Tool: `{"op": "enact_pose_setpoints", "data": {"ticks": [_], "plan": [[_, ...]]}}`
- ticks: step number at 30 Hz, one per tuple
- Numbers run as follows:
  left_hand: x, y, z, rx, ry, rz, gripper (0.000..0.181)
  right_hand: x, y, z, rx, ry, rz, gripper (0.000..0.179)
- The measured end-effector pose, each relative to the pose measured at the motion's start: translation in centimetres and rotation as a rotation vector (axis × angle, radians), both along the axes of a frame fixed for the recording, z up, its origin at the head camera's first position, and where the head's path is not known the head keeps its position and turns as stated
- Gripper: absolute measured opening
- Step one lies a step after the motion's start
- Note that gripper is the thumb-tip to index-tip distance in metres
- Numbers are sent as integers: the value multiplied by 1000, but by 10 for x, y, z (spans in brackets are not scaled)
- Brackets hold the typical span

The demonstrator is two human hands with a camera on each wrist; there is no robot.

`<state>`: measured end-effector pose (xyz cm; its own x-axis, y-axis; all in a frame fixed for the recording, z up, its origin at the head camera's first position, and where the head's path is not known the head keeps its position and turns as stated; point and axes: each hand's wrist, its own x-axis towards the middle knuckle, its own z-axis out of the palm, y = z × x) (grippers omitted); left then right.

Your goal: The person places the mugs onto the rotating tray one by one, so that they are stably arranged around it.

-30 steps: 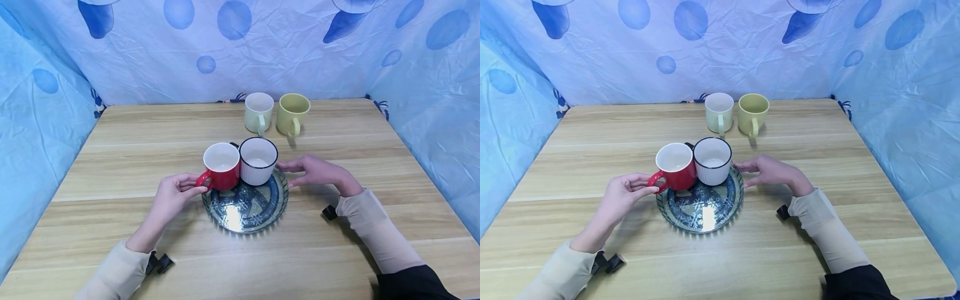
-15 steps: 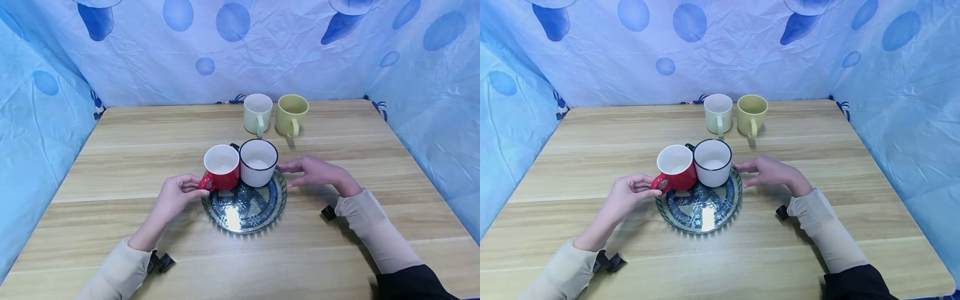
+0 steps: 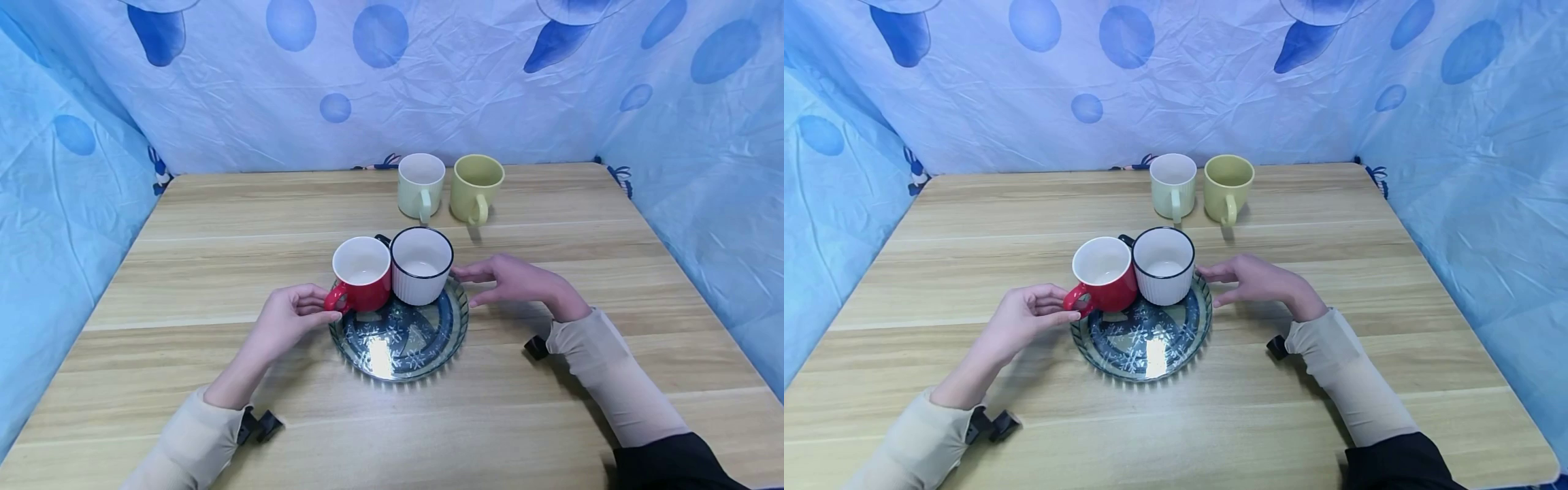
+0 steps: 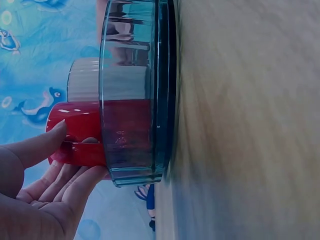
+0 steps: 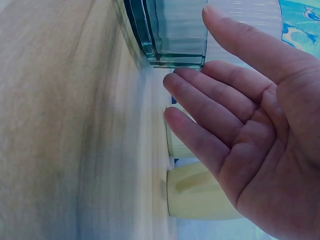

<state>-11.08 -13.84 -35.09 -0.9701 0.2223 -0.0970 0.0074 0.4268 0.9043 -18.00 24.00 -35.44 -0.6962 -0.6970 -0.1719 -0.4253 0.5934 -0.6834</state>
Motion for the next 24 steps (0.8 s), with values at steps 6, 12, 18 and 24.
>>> {"op": "enact_pose_setpoints", "data": {"ticks": [6, 12, 18, 24], "plan": [[1, -4, 4, -7, 3, -19, 35, 0, 1, 0, -5, -6, -3, 67], [2, -7, 6, 4, 6, -53, 43, 0, 1, 0, 1, -6, -2, 67], [-1, -14, 5, -10, 5, -121, 54, 1, 0, 1, 2, -20, -3, 68], [-5, -19, 5, -52, 6, -235, 62, 0, 0, 1, -1, -11, 4, 68]]}}
